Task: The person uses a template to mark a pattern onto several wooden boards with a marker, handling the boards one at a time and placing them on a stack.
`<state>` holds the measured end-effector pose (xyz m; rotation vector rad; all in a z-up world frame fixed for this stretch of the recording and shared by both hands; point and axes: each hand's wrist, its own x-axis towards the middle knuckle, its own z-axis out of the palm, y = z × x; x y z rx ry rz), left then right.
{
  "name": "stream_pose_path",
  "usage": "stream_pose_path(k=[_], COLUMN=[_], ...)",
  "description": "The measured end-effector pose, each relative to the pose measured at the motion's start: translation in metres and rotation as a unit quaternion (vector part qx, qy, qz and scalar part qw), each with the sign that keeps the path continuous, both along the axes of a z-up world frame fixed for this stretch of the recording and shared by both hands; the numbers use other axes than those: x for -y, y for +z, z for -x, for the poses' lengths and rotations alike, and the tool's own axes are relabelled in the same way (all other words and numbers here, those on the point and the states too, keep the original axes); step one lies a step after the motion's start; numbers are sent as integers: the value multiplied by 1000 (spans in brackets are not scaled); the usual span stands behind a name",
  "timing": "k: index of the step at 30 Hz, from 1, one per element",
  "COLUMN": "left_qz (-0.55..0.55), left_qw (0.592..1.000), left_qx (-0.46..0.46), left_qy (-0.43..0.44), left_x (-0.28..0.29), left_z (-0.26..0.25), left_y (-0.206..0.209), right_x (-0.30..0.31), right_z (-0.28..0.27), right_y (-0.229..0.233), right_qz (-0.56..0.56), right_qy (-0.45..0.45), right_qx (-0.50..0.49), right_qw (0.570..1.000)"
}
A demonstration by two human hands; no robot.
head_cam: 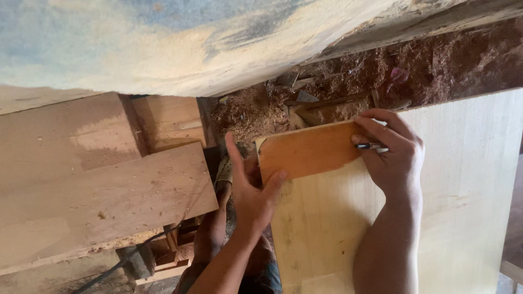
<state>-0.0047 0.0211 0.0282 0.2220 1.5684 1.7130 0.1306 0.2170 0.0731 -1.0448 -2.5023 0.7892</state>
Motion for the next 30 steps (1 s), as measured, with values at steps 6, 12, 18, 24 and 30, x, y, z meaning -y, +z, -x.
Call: stream_pose_path(k=[6,12,18,24,30], left_qz=[-7,-24,-66,-42,-49], left_qw=[990,991,985,984,982], left_qx=[119,101,134,135,141], left_qy=[-77,-87,-90,-111,-118], left_x=[-2,0,3,4,2], left_z=[6,1,-1,1,3], left_y=[-14,-17,-23,-23,-21], right_x=[1,1,-1,0,0], right_z=[-1,-2,-4,-2,-2], right_y=[0,-2,-5,-4,-4], right_qz=[2,11,22,27,27], right_qy=[-3,-1,-1,-3,-7], right_qx=[-2,-9,-13,-11,-11], right_qw=[1000,1000,1000,1000,1000])
